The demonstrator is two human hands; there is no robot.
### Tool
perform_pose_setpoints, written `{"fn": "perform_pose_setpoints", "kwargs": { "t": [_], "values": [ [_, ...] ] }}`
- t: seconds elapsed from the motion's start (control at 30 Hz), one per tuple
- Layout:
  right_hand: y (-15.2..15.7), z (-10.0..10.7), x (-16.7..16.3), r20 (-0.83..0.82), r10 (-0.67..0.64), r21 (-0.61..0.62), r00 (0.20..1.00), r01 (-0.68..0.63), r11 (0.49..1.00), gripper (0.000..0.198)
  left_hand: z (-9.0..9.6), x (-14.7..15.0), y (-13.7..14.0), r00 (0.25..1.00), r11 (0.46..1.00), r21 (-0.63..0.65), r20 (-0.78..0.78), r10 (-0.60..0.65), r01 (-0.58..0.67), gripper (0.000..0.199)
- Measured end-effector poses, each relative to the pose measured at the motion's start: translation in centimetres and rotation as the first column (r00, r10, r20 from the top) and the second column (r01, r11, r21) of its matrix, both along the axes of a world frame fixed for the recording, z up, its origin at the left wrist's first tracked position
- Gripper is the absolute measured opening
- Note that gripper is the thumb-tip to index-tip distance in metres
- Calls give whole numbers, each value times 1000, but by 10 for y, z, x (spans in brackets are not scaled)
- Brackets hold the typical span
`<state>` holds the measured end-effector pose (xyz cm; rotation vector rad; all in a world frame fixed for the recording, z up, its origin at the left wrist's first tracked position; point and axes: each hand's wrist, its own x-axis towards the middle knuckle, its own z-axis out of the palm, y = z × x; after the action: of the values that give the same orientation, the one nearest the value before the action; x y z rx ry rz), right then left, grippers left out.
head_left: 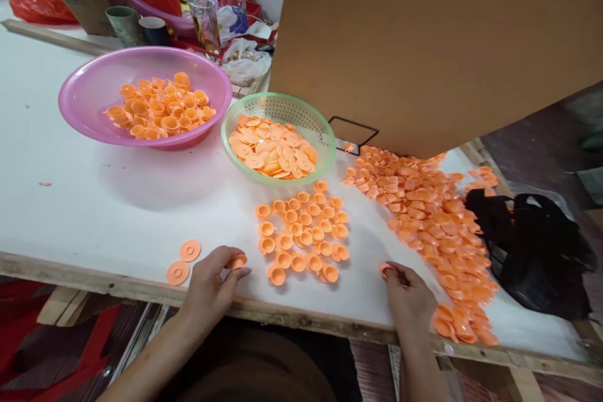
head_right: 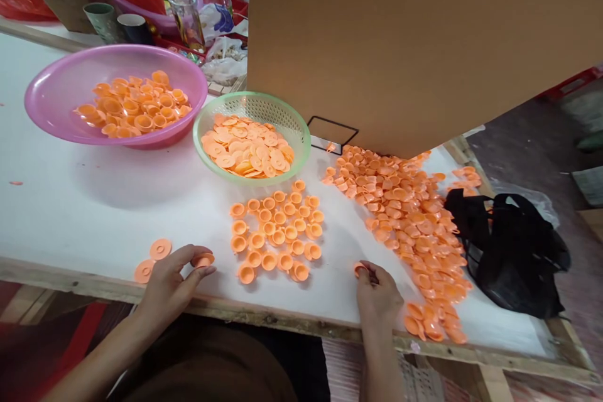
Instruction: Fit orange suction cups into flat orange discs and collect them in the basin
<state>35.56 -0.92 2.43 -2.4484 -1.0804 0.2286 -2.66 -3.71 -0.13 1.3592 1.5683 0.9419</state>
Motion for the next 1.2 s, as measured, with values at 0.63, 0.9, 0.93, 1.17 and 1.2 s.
{"fn": "perform_pose_setpoints", "kwargs": {
  "t": [0.63,0.9,0.93,1.17,1.2],
  "values": [
    [28,40,-133,-363,426,265,829,-346,900,21,-21,-73,16,893,998,-54,-451,-4,-23,22],
    [64,21,-273,-243,898,-8,368,-926,378,16,-28,-32,28,969,994,98,-244,-27,53,26],
    [67,15,-280,-224,908,-77,355,-935,347,17,-29,-33,27,971,995,87,-237,-24,46,24],
    [70,-4,-297,-232,910,-238,344,-927,290,18,-30,-38,26,965,999,24,-260,-21,29,17],
    [70,-4,-297,-261,898,-219,353,-928,301,17,-29,-39,26,970,999,21,-241,-19,24,17]
  ]
}}
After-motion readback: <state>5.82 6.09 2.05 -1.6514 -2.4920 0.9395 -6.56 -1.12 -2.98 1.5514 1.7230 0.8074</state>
